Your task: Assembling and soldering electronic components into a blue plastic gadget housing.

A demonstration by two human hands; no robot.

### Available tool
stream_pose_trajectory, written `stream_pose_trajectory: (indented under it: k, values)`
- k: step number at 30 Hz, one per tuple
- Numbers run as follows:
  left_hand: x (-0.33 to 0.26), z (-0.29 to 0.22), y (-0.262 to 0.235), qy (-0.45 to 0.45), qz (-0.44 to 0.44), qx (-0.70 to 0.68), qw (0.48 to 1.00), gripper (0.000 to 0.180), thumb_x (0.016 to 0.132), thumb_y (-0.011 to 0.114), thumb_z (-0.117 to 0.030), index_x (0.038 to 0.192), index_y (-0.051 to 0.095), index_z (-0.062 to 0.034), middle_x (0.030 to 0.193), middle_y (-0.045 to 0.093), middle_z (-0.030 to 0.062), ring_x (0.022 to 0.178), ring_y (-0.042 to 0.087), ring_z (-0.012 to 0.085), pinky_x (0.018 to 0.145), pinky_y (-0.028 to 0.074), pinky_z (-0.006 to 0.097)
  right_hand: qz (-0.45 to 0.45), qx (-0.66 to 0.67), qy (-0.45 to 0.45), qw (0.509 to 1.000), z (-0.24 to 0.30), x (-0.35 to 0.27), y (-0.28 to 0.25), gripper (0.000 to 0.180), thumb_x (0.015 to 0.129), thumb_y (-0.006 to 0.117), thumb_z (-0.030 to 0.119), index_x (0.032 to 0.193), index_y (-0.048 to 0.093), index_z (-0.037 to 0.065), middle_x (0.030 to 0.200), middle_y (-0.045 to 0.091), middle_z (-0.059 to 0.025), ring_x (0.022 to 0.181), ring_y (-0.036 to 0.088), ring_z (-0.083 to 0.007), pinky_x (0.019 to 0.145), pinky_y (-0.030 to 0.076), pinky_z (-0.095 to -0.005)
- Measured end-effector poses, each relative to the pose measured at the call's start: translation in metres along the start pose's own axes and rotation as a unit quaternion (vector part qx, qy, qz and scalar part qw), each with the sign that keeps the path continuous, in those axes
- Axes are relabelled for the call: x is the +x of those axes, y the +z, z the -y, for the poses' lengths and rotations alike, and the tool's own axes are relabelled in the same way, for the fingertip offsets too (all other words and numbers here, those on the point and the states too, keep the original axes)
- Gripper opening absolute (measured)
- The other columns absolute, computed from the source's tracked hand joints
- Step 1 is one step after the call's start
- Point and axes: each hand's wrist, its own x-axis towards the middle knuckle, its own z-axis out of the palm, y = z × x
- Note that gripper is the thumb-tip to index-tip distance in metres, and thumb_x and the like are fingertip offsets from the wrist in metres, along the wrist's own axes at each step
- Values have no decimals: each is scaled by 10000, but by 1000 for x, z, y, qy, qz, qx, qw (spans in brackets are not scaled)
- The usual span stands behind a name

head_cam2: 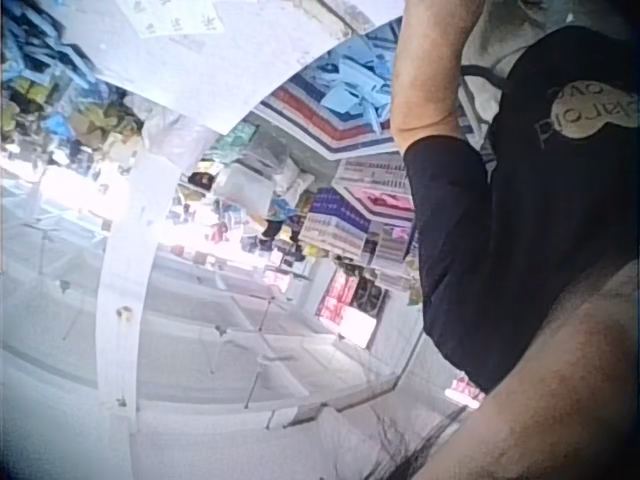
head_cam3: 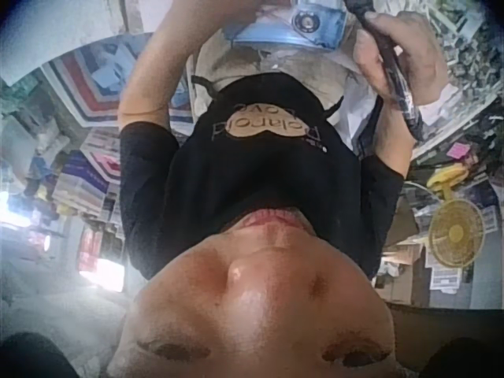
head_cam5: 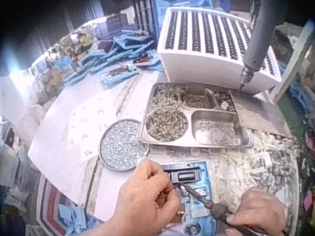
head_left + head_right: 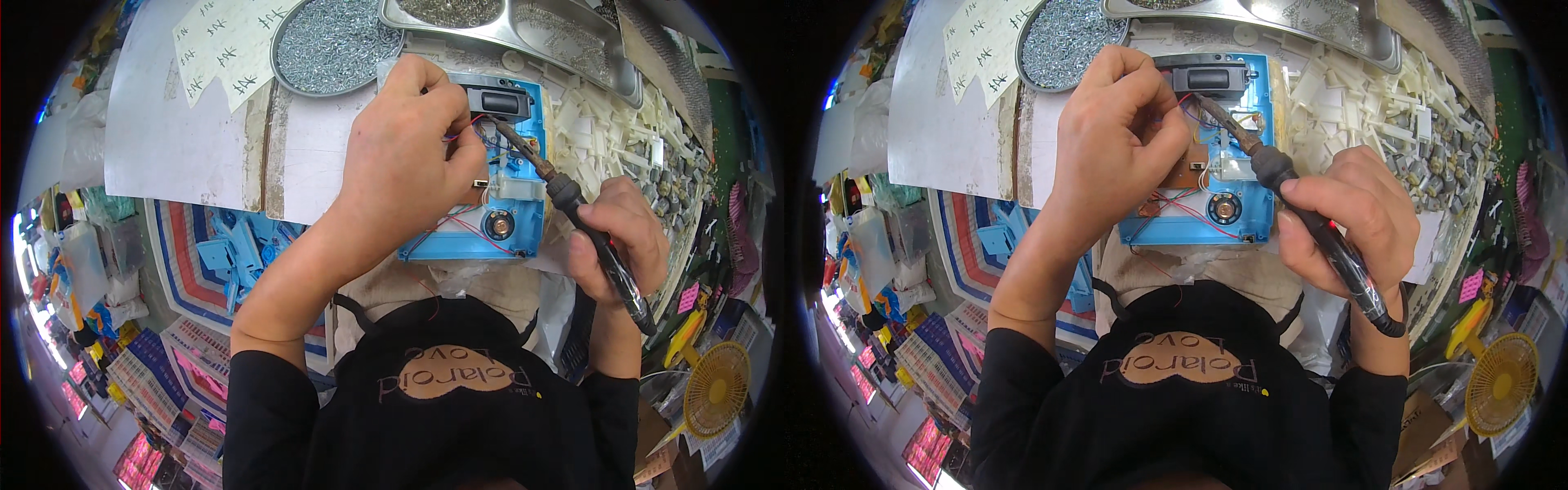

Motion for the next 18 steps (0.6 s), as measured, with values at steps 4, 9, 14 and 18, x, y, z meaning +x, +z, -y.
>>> stream_pose_trajectory:
  k: [4, 9, 14, 18]
  values:
    - [0, 0, 1, 1, -5, -2, 1000, 63, 776, 680, -3, 783, 625, 27, 898, 552, 84, 640, 576, 143, 570, 478, 264, 28, -36, -22, 999, 1, 5, -3, 333, 708, 767, 20, 1020, 655, 46, 660, 543, -54, 536, 491, -223, 523, 373, -331]
    - [0, 1, 0, 5, -7, 5, 1000, 63, 775, 680, -5, 780, 624, 24, 889, 551, 82, 640, 574, 144, 573, 474, 268, 43, -20, -13, 999, 2, 6, -9, 343, 682, 755, 5, 1006, 656, 57, 663, 539, -52, 541, 495, -231, 527, 379, -337]
    - [0, 0, 0, 5, -7, 1, 1000, 63, 775, 679, -3, 778, 622, 23, 881, 547, 80, 643, 570, 146, 573, 471, 268, 33, -11, -2, 999, -2, 5, -8, 344, 669, 747, 6, 999, 661, 54, 669, 538, -56, 543, 497, -234, 529, 384, -337]
    - [0, 0, 1, 5, -9, -1, 1000, 62, 775, 677, 0, 779, 621, 25, 878, 545, 81, 646, 568, 146, 571, 467, 267, 35, -24, -9, 999, -6, 6, -5, 361, 646, 747, 6, 994, 662, 52, 679, 543, -61, 547, 499, -236, 529, 385, -336]
